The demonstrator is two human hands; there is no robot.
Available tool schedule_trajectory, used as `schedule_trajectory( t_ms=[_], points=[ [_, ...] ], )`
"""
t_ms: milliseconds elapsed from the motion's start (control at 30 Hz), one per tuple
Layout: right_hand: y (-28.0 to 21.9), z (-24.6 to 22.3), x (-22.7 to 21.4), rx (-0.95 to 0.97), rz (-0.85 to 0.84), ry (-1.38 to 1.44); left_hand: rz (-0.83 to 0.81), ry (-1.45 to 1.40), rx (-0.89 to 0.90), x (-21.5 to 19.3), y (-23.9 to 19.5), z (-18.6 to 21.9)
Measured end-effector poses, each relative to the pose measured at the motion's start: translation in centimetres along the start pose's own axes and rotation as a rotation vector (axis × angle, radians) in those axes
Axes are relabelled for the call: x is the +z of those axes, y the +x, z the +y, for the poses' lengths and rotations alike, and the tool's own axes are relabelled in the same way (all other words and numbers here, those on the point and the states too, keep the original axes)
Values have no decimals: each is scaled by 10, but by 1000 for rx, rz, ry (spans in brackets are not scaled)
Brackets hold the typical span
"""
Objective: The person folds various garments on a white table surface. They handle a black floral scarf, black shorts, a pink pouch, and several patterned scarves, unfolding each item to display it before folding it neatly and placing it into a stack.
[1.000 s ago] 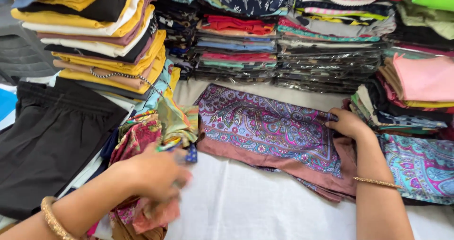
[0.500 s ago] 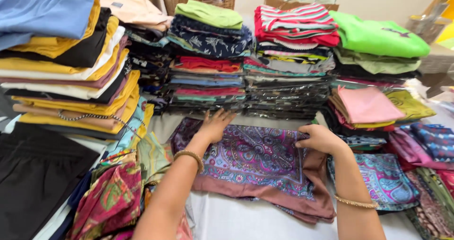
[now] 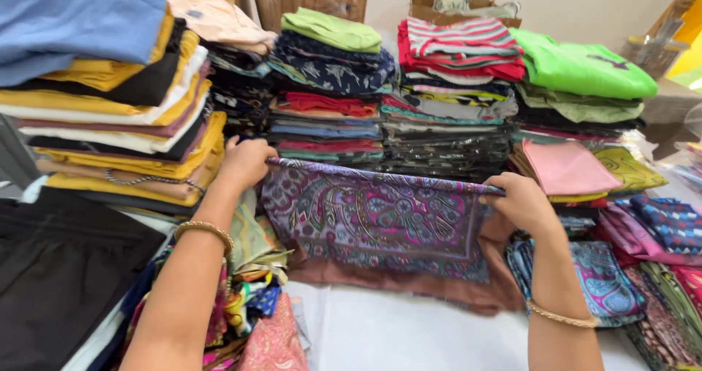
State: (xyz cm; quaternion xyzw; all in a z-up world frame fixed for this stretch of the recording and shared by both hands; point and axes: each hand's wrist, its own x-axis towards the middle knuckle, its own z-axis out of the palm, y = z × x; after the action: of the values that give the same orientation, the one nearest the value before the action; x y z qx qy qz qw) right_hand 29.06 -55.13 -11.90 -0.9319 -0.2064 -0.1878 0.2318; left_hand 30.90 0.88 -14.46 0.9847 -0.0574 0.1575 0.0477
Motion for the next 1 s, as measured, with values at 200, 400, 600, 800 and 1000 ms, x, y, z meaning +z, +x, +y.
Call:
schedule_trajectory(
  t_ms=[200, 400, 600, 800, 1000],
  points=[
    [-6, -38, -24, -115, 498, -45, 738, -22, 164, -96, -58, 32],
    [-43, -15, -20, -164, 299, 157, 466, -321, 230, -99, -125, 37],
    [-122, 0, 18, 90, -280, 163, -205, -299, 332, -36, -162, 25],
    [-160, 13, 17, 89, -591, 44, -526, -231, 214, -59, -185, 38],
    [-107, 9, 12, 18, -480, 84, -320, -392, 71, -47, -145, 29]
  ],
)
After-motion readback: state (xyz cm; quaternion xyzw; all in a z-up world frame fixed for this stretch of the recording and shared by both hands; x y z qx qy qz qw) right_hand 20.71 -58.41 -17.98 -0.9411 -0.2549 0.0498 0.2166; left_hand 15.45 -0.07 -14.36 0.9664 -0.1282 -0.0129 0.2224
